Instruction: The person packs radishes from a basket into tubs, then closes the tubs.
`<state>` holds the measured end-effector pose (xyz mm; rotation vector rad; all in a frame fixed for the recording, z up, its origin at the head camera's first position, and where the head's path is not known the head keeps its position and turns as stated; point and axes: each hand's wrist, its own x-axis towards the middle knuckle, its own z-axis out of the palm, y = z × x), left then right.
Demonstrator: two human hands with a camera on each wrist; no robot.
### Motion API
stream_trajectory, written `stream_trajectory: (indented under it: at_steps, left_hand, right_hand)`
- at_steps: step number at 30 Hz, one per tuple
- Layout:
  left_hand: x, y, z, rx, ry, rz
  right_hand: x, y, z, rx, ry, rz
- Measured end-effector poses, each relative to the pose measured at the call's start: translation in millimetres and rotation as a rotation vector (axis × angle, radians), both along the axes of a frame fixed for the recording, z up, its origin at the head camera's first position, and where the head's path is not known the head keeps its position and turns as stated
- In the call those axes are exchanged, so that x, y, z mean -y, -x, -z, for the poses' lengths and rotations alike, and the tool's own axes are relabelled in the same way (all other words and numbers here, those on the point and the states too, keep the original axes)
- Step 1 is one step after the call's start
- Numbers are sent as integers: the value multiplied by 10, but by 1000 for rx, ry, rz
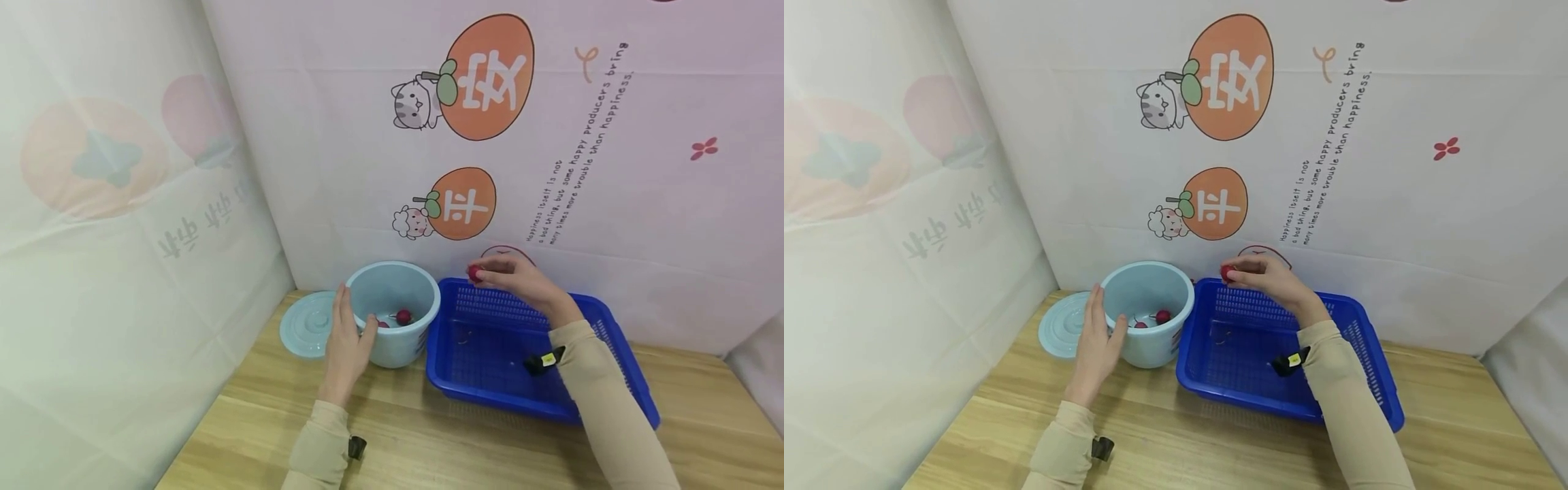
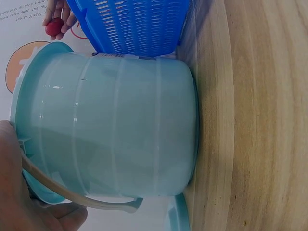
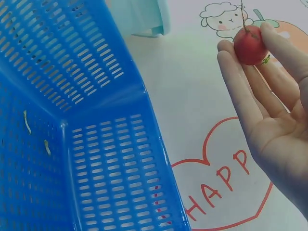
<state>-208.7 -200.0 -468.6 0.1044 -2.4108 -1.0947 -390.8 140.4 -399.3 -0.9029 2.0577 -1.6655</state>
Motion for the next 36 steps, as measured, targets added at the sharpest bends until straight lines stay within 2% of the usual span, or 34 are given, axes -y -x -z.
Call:
stream_trajectory:
  at_steps: [12, 24, 30, 36]
  left_hand:
    - [9, -20, 7, 4, 1, 6]
    - [18, -7, -12, 21, -16, -1]
    - [28, -13, -2, 14, -12, -1]
    - [19, -7, -13, 4, -7, 4]
  right_hand:
    - [94, -71, 27, 38, 35, -26]
    - [739, -199, -24, 36, 80, -99]
    - [1102, -240, 33, 53, 87, -149]
    - [1305, -268, 51, 63, 56, -132]
